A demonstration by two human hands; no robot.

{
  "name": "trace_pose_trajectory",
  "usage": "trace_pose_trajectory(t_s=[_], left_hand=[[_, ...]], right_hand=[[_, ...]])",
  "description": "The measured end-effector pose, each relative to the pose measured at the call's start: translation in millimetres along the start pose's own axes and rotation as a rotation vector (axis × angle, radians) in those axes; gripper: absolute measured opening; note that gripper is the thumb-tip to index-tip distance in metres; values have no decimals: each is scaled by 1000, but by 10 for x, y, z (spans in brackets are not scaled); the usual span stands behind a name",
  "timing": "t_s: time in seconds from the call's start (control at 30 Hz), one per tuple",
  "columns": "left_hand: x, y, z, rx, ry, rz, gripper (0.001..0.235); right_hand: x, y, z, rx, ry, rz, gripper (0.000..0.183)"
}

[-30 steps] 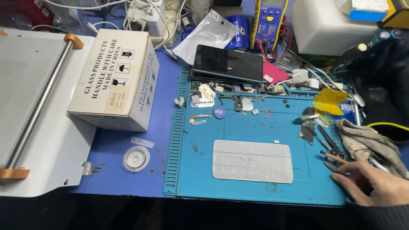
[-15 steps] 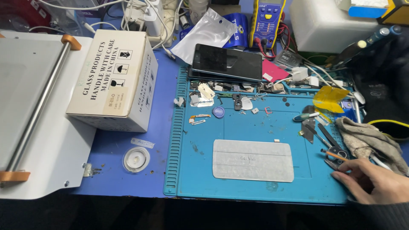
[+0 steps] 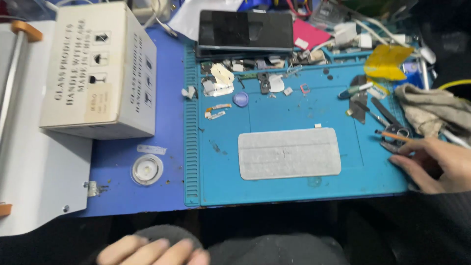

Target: Cutting a grey template sheet with scissors, cleaning it with a cloth, and marking it with a pencil on a workbench.

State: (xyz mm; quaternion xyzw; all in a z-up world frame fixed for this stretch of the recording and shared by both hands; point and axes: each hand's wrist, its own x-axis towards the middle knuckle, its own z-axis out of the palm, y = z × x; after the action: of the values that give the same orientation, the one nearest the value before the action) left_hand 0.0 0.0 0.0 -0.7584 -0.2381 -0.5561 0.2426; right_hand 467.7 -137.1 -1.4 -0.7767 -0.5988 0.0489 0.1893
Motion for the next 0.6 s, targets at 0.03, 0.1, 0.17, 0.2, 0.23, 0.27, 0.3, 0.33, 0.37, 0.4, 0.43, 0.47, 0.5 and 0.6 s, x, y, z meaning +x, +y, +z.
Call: trace_pose_trajectory(t_s=[0.03, 0.1, 0.17, 0.2, 0.23, 0.27, 0.3, 0.33, 0.37, 0.4, 0.43, 0.47, 0.5, 0.6], left_hand=[[169, 43, 17, -18, -23, -6, 24], [493, 139, 105, -341, -452, 183, 7], [584, 261, 213, -456, -509, 113, 20], [640, 313, 273, -547, -556, 52, 33], [662, 363, 331, -557, -560, 50, 33], [687, 406, 390, -522, -572, 49, 24], [714, 448, 447, -488, -583, 48, 15], [704, 468, 513, -493, -586, 46, 15], [695, 487, 577, -472, -607, 72, 25], [690, 498, 642, -445, -629, 100, 36], [650, 527, 699, -445, -631, 99, 36], [611, 556, 755, -429, -670, 102, 50], [572, 586, 813, -413, -709, 105, 67], [527, 575, 853, -384, -681, 102, 63]], right_hand=[[13, -7, -14, 3, -20, 23, 16], [44, 5, -66, -28, -23, -162, 19], [-30, -4, -97, 11, -38, -159, 20], [-34, -8, -106, 56, -36, -177, 21], [39, -88, -159, 54, -41, -167, 21], [124, -168, -204, -114, -292, -9, 15], [211, -249, -250, -278, -534, 162, 21], [206, -399, -247, -279, -539, 166, 21], [203, -551, -245, -130, -290, -217, 12], [218, -703, -233, 33, -7, -580, 10], [226, -745, -204, 35, -9, -579, 10], [236, -785, -171, 10, -21, -639, 21], [248, -824, -139, -15, -33, -699, 32], [278, -1046, 19, -82, 124, -696, 24]])
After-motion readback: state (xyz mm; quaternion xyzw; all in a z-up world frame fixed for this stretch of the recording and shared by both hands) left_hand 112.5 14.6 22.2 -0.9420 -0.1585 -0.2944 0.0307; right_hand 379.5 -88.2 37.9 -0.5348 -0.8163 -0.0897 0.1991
